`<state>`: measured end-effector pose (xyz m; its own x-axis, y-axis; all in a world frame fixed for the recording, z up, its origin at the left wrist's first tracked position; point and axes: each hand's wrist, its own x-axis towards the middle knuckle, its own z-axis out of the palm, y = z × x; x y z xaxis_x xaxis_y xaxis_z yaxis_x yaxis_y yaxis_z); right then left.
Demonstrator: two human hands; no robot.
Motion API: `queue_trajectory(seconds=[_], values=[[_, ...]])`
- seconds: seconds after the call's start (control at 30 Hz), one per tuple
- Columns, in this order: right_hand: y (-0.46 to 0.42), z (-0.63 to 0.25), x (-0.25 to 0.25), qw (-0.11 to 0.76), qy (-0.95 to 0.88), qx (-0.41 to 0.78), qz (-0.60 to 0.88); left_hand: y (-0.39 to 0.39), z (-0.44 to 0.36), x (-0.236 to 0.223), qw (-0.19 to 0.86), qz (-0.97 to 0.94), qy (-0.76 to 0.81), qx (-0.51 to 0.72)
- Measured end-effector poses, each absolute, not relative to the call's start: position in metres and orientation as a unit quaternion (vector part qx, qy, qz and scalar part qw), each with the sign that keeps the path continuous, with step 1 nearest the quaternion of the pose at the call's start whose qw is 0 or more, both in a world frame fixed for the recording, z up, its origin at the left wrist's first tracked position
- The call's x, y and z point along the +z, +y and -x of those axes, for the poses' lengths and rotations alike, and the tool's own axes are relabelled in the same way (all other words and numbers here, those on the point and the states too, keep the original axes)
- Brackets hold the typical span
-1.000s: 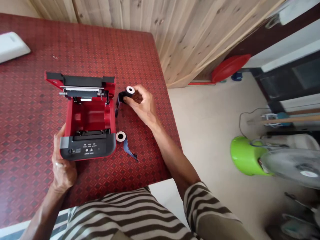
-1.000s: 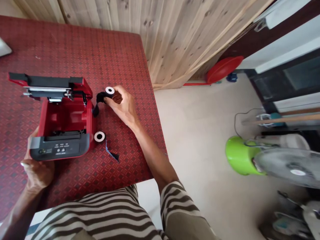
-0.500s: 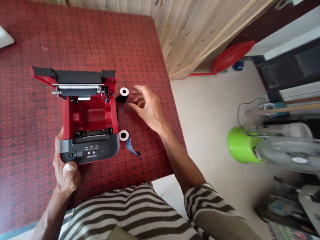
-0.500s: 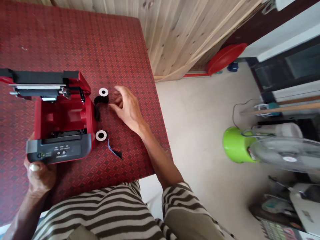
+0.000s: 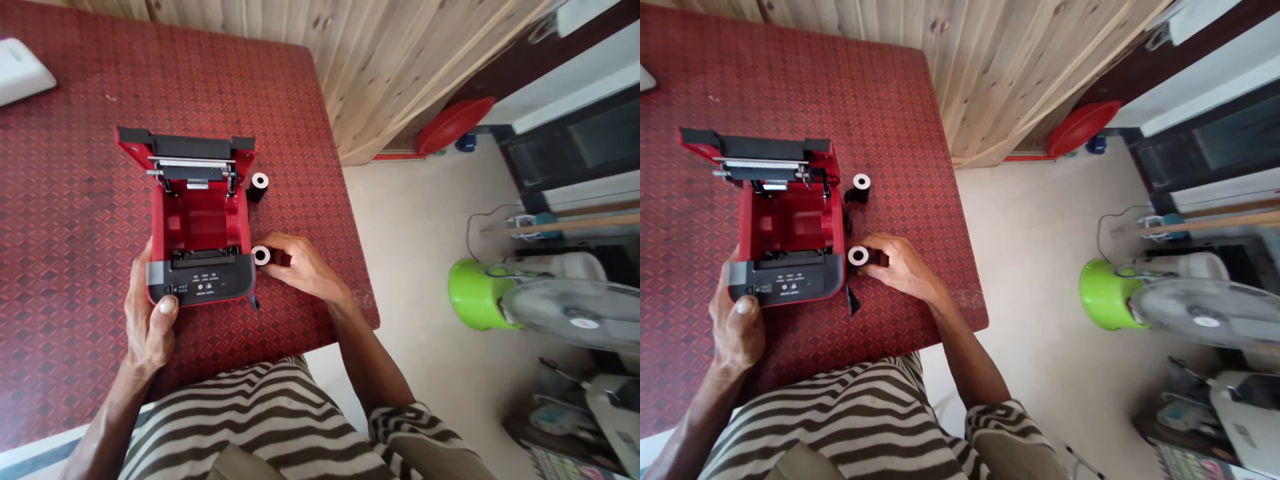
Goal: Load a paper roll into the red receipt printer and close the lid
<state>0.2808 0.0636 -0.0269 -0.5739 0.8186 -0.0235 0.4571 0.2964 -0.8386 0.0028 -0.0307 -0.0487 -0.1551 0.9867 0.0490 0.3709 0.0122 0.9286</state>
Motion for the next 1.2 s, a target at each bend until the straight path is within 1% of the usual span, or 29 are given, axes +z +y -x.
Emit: queue_trajectory(seconds=[0.1,0.17,0.23,0.3,0.37,0.43,0.53,0.77,0.83,1.1,1.2], values=[[0.057,-0.291,0.0,0.235,-0.785,0.404,0.407,-0.031,-0.004,-0.048,0.312,-0.558,0.626,0.445],[0.053,-0.293,0.025,0.238,-0.809,0.354,0.404,-0.032,-0.007,-0.047,0.304,-0.574,0.616,0.447],[0.052,-0.283,0.048,0.213,-0.841,0.303,0.395,-0.032,-0.009,-0.047,0.299,-0.584,0.607,0.448],[0.055,-0.264,0.061,0.189,-0.867,0.237,0.397,-0.032,-0.011,-0.047,0.3,-0.589,0.605,0.445],[0.06,-0.238,0.063,0.153,-0.892,0.166,0.391,-0.032,-0.011,-0.046,0.303,-0.595,0.601,0.441],[0.064,-0.215,0.058,0.095,-0.912,0.111,0.383,-0.032,-0.011,-0.046,0.306,-0.603,0.593,0.436],[0.067,-0.191,0.051,0.037,-0.917,0.066,0.393,-0.031,-0.01,-0.046,0.31,-0.611,0.583,0.437],[0.077,-0.172,0.051,-0.05,-0.903,0.071,0.422,-0.031,-0.01,-0.046,0.315,-0.613,0.582,0.432],[0.084,-0.171,0.048,-0.058,-0.904,0.086,0.416,-0.031,-0.009,-0.046,0.312,-0.617,0.583,0.425],[0.092,-0.174,0.03,-0.02,-0.905,0.115,0.408,-0.03,-0.006,-0.049,0.306,-0.624,0.581,0.424],[0.085,-0.185,0.038,0.036,-0.911,0.138,0.387,-0.03,-0.005,-0.047,0.321,-0.622,0.575,0.423]])
